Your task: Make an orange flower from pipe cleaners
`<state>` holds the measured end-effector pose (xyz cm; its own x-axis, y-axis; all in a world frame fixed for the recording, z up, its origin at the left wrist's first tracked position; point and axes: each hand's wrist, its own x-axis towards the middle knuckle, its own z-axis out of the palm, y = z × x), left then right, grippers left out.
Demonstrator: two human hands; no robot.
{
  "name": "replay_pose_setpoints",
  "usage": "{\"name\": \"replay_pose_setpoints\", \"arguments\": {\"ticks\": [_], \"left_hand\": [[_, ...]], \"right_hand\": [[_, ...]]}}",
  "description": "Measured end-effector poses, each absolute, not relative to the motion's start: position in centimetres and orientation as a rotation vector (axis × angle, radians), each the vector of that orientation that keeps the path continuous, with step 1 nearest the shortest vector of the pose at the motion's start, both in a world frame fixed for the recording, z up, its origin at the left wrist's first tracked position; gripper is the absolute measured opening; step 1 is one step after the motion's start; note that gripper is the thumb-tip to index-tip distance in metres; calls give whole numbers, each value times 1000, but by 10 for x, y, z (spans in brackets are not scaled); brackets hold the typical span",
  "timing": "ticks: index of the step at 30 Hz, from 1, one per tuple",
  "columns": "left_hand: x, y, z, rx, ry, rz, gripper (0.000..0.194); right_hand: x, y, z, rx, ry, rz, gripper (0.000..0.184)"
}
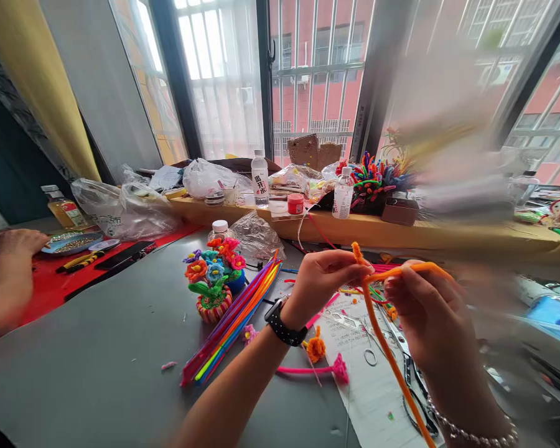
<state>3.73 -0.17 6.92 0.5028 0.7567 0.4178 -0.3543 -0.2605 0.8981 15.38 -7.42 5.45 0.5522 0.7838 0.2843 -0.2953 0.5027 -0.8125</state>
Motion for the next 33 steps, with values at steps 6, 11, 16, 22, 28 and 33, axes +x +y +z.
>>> {"name": "replay_pose_setpoints", "arguments": {"ticks": [6, 11, 16, 22, 28, 33], "left_hand": [[37, -2, 68, 1449, 312, 1096, 11], [39, -1, 64, 1329, 222, 1122, 9], [40, 2, 65, 1258, 398, 1214, 16], [41, 6, 63, 1206, 526, 1337, 18], [40, -7, 69, 1226, 427, 1287, 17], [34, -14, 77, 1339, 379, 1197, 15]], "right_hand": [[160, -66, 52, -660, -503, 1134, 17], [162, -61, 51, -647, -456, 1458, 19], [161, -60, 47, -855, -658, 1316, 25], [152, -67, 42, -1361, -1282, -319, 22], [149, -66, 39, -1276, -1526, -816, 32], [147, -73, 43, -1273, -1500, -839, 30]]}}
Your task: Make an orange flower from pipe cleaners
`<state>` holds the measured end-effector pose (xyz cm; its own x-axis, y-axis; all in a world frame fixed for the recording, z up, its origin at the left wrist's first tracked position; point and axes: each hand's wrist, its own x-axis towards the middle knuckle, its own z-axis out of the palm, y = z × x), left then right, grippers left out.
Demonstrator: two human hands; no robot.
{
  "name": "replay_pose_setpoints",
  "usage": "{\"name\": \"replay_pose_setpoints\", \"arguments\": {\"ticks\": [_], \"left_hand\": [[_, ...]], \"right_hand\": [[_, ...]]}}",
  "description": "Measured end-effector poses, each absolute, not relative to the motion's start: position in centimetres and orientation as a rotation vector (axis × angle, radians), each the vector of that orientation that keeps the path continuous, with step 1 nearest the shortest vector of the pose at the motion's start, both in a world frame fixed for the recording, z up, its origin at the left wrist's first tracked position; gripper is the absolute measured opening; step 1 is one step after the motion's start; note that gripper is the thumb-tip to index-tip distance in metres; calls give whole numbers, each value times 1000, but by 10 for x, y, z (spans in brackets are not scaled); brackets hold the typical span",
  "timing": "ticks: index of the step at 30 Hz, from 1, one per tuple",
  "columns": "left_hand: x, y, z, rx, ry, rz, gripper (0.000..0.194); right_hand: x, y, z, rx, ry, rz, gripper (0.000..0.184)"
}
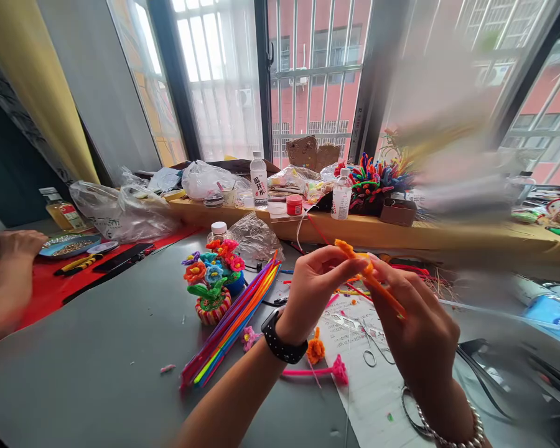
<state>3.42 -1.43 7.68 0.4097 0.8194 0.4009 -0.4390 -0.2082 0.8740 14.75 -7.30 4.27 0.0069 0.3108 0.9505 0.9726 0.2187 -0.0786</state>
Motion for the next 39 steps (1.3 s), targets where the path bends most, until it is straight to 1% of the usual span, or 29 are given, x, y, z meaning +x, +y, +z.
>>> {"name": "replay_pose_setpoints", "arguments": {"ticks": [5, 8, 11, 14, 16, 19, 21, 23, 26, 28, 30, 32, 34, 37, 39], "left_hand": [[31, -18, 81, 1367, 294, 1073, 11], [30, -21, 82, 1391, 259, 1068, 12], [29, -23, 81, 1451, 270, 1129, 12], [26, -22, 80, 1605, 326, 1227, 11], [25, -21, 80, 1698, 347, 1287, 11], [23, -18, 81, 1727, 316, 1284, 10], [23, -17, 81, 1698, 306, 1249, 8], [24, -18, 82, 1646, 309, 1207, 6], [25, -19, 83, 1539, 302, 1113, 6], [26, -20, 83, 1469, 305, 1038, 8], [27, -19, 83, 1419, 312, 996, 8], [28, -19, 82, 1391, 322, 1006, 9], [28, -18, 81, 1383, 345, 1054, 12], [29, -17, 80, 1393, 392, 1135, 13], [30, -16, 79, 1419, 409, 1168, 11]], "right_hand": [[144, -81, 49, -1261, -1491, -927, 24], [144, -84, 51, -1262, -1483, -1008, 28], [144, -86, 52, -1232, -1490, -932, 33], [142, -88, 53, -1223, -1472, -725, 31], [140, -90, 55, -1238, -1438, -567, 25], [138, -93, 59, -1252, -1382, -318, 15], [139, -95, 63, -1259, -1392, -115, 13], [140, -96, 65, -1257, -1380, 136, 14], [145, -96, 66, -1228, -1276, 535, 24], [148, -94, 63, -1198, -1231, 713, 27], [150, -92, 61, -1179, -1221, 780, 27], [149, -91, 60, -1185, -1239, 721, 25], [147, -90, 59, -1231, -1327, 529, 21], [145, -89, 58, -1357, -1499, 31, 16], [145, -88, 56, -1404, -1503, -304, 18]]}}
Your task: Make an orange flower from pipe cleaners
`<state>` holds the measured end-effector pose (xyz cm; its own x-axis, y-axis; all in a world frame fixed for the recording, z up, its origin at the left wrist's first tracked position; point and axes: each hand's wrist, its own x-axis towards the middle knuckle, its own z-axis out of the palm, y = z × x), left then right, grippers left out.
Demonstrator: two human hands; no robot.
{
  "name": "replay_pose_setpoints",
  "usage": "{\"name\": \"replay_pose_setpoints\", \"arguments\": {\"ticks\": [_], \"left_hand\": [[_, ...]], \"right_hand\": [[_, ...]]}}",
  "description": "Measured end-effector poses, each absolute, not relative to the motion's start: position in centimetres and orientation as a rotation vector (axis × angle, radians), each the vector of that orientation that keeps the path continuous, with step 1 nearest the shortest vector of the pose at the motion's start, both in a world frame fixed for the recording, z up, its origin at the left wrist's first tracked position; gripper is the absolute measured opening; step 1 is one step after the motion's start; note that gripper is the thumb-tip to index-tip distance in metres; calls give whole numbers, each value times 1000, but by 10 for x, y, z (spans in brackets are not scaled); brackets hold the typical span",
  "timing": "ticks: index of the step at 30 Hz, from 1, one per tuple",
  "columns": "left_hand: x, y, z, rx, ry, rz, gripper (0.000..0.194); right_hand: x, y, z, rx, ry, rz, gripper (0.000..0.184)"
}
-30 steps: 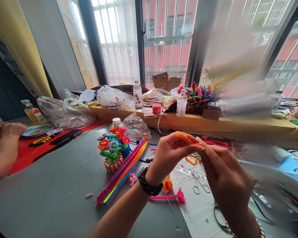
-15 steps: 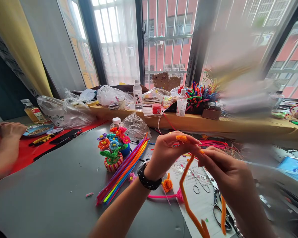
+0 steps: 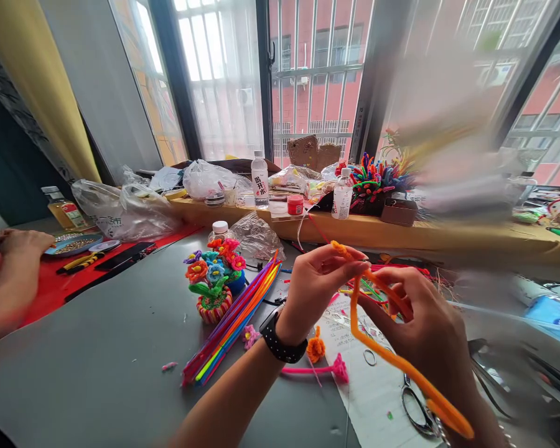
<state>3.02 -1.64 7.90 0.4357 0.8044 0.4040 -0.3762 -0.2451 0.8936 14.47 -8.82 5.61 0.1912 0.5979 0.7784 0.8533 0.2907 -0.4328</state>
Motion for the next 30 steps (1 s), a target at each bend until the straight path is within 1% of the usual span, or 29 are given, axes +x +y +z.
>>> {"name": "replay_pose_setpoints", "arguments": {"ticks": [1, 3, 7, 9, 11, 13, 17, 21, 23, 25, 30], "left_hand": [[30, -16, 79, 1435, 413, 1176, 10], [31, -16, 78, 1464, 419, 1182, 9], [31, -18, 76, 1519, 430, 1191, 12], [31, -19, 75, 1554, 431, 1195, 12], [30, -20, 76, 1582, 428, 1203, 11], [30, -22, 77, 1612, 415, 1208, 9], [29, -25, 79, 1710, 367, 1207, 7], [27, -23, 79, 1819, 319, 1195, 10], [27, -21, 77, 1852, 308, 1210, 10], [28, -20, 76, 1838, 310, 1223, 8], [31, -22, 76, 1536, 258, 1084, 14]], "right_hand": [[145, -88, 55, -1402, -1486, -427, 20], [145, -87, 53, -1359, -1484, -575, 20], [144, -86, 51, -1250, -1512, -699, 18], [142, -87, 51, -1213, -1464, -684, 12], [141, -88, 53, -1187, -1388, -526, 6], [140, -90, 55, -1164, -1287, -197, 2], [142, -93, 62, -1076, -964, 543, 12], [148, -89, 64, -978, -810, 984, 20], [151, -88, 63, -947, -810, 1085, 23], [151, -88, 63, -948, -804, 1077, 24], [140, -95, 65, -983, -820, 794, 21]]}}
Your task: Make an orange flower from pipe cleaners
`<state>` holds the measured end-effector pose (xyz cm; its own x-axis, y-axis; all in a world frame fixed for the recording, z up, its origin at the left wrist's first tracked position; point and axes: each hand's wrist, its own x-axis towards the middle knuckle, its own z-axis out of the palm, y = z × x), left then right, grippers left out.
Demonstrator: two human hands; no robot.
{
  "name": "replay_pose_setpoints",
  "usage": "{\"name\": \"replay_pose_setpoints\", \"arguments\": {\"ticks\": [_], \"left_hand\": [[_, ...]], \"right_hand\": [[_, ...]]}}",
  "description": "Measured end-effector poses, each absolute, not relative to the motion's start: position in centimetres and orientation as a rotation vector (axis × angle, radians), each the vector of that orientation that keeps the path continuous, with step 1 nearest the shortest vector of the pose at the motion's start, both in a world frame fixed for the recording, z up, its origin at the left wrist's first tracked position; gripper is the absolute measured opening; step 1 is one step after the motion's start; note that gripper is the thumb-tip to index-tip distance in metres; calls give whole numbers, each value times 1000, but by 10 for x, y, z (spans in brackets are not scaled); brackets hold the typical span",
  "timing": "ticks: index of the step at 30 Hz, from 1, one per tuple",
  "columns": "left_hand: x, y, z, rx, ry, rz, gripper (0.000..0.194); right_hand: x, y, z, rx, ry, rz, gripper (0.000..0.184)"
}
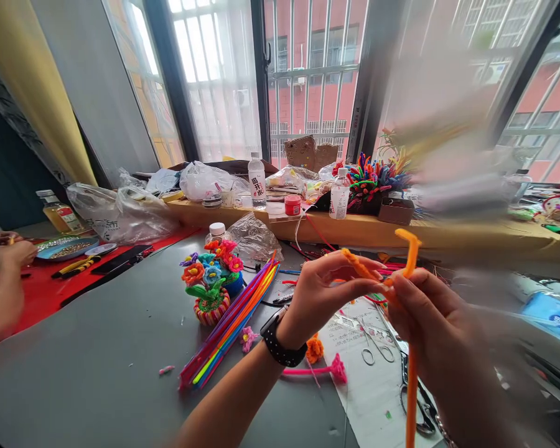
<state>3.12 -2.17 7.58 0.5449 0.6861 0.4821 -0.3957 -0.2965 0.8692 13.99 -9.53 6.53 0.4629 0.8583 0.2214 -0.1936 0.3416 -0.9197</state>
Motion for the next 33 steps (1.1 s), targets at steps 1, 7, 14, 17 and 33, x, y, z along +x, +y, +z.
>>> {"name": "replay_pose_setpoints", "arguments": {"ticks": [1, 7, 14, 17, 33], "left_hand": [[32, -23, 76, 1470, 260, 1046, 14], [35, -27, 79, 1242, 291, 1031, 7], [36, -30, 79, 1165, 360, 1150, 7], [35, -31, 80, 1171, 359, 1175, 7], [33, -30, 75, 1456, 351, 1343, 3]], "right_hand": [[137, -97, 66, -996, -839, 720, 21], [137, -99, 63, -1250, -1030, 197, 21], [143, -97, 57, -1355, -1345, -839, 23], [139, -96, 58, -1338, -1315, -962, 28], [138, -95, 59, -1307, -1360, -501, 22]]}}
